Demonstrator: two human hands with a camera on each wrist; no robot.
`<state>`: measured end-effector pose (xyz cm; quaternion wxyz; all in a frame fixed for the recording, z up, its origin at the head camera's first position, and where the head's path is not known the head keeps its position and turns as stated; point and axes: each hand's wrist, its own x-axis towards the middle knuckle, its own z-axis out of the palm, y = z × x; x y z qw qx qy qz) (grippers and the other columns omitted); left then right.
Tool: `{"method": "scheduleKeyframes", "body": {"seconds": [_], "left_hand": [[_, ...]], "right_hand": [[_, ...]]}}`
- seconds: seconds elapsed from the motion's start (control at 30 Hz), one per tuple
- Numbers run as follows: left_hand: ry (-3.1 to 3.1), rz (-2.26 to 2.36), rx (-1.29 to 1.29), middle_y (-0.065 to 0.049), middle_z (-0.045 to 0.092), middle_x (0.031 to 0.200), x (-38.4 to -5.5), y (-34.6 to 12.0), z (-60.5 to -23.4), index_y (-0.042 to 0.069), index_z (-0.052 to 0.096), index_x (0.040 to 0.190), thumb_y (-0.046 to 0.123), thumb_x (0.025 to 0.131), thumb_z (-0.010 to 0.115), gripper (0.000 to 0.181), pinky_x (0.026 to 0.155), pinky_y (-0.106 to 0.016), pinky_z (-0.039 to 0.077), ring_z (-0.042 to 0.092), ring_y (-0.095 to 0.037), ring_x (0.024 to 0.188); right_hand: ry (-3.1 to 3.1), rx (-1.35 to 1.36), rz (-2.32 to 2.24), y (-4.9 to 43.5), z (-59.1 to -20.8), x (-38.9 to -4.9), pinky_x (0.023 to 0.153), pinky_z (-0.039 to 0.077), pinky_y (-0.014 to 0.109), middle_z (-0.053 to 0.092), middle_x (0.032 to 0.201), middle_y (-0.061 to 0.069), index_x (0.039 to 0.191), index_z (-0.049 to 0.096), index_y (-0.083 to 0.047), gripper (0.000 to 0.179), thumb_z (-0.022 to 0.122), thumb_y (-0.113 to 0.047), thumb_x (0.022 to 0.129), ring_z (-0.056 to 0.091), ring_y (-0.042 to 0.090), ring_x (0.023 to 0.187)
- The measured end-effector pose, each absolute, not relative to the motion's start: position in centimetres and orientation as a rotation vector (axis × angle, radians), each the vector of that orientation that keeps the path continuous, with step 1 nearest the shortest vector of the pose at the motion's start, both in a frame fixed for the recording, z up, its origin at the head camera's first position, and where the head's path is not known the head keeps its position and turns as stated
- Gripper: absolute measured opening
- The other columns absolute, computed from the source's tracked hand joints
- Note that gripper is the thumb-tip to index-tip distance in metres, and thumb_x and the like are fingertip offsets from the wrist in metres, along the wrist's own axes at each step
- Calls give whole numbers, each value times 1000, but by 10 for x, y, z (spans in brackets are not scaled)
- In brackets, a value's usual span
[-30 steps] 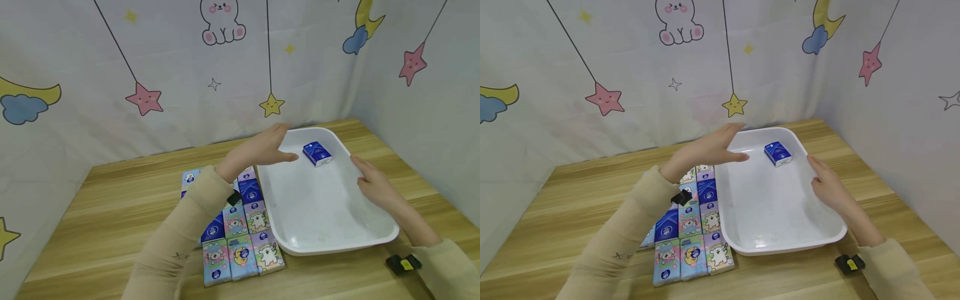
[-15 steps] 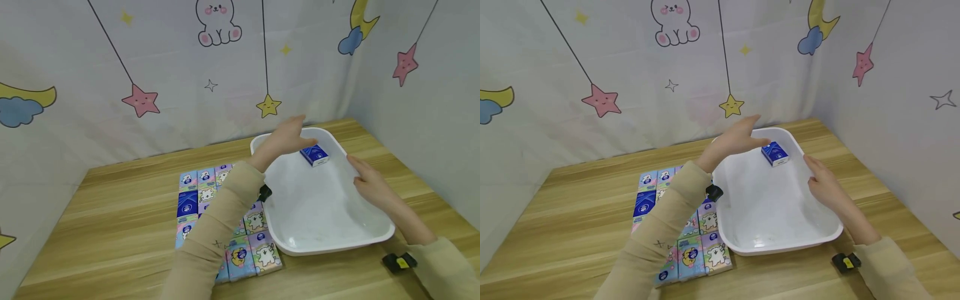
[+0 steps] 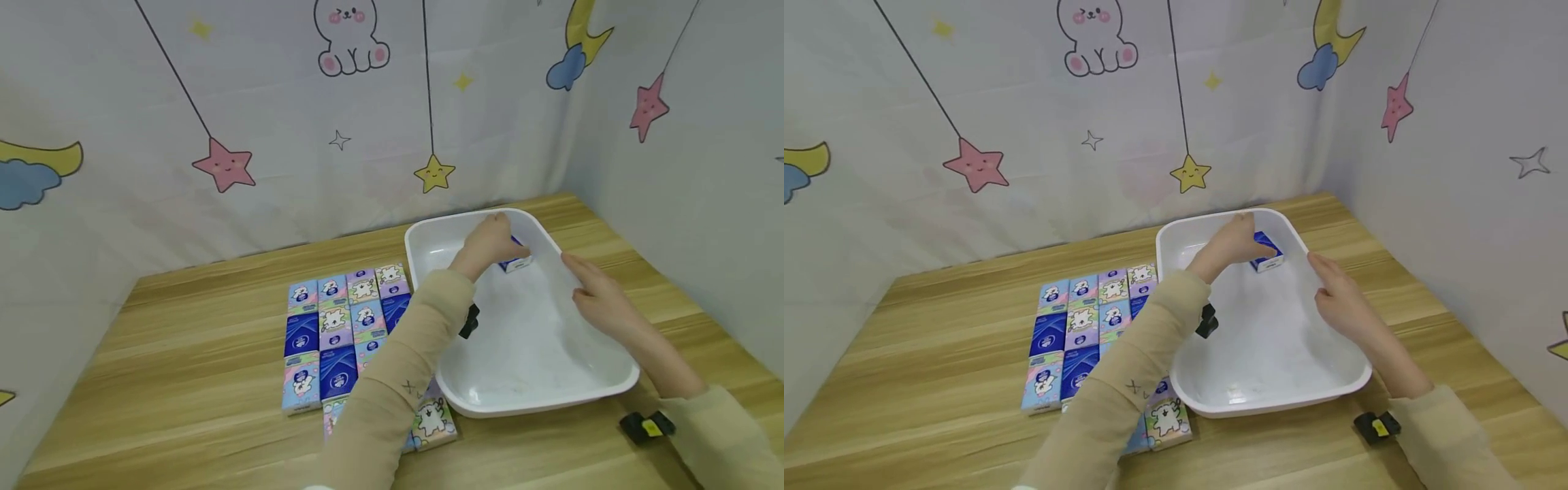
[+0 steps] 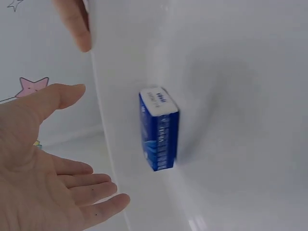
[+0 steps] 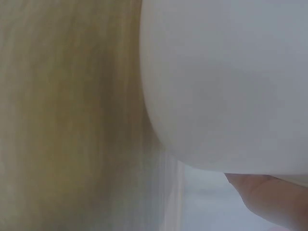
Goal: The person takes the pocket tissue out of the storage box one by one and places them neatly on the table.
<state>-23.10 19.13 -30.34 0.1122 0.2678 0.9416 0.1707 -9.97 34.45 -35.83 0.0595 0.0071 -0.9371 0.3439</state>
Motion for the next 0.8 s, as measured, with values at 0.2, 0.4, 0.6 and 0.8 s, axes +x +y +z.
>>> {"method": "scheduleKeyframes", "body": {"seconds": [0.2, 0.4, 0.6, 0.8], "left_hand": [[2752, 542, 685, -6, 40, 149, -238, 192, -335, 7, 28, 149, 42, 80, 75, 91, 108, -32, 42, 44, -17, 134], [2793, 467, 701, -6, 35, 154, -246, 200, -357, 9, 22, 152, 47, 79, 74, 97, 110, -35, 40, 34, -17, 142], [2857, 392, 753, -5, 43, 144, -249, 206, -367, 6, 29, 148, 46, 83, 69, 86, 104, -32, 45, 44, -15, 132], [2909, 379, 771, -4, 49, 134, -253, 210, -373, 5, 37, 142, 41, 84, 67, 75, 96, -29, 49, 53, -15, 119]], "right_hand": [[-2855, 4, 1066, 337, -364, -102, 110, 21, 67, 21, 150, 36, 148, 20, 8, 62, 38, 8, 89, 22, 57, 136], [-2827, 19, 1074, 339, -366, -103, 111, 20, 66, 21, 151, 36, 148, 20, 9, 62, 37, 9, 88, 21, 56, 137], [-2792, 44, 1065, 342, -364, -102, 111, 19, 66, 22, 149, 38, 146, 22, 11, 62, 37, 10, 87, 21, 57, 136], [-2800, 16, 1052, 346, -362, -102, 112, 18, 65, 21, 150, 37, 147, 22, 10, 62, 37, 9, 87, 20, 56, 137]]}}
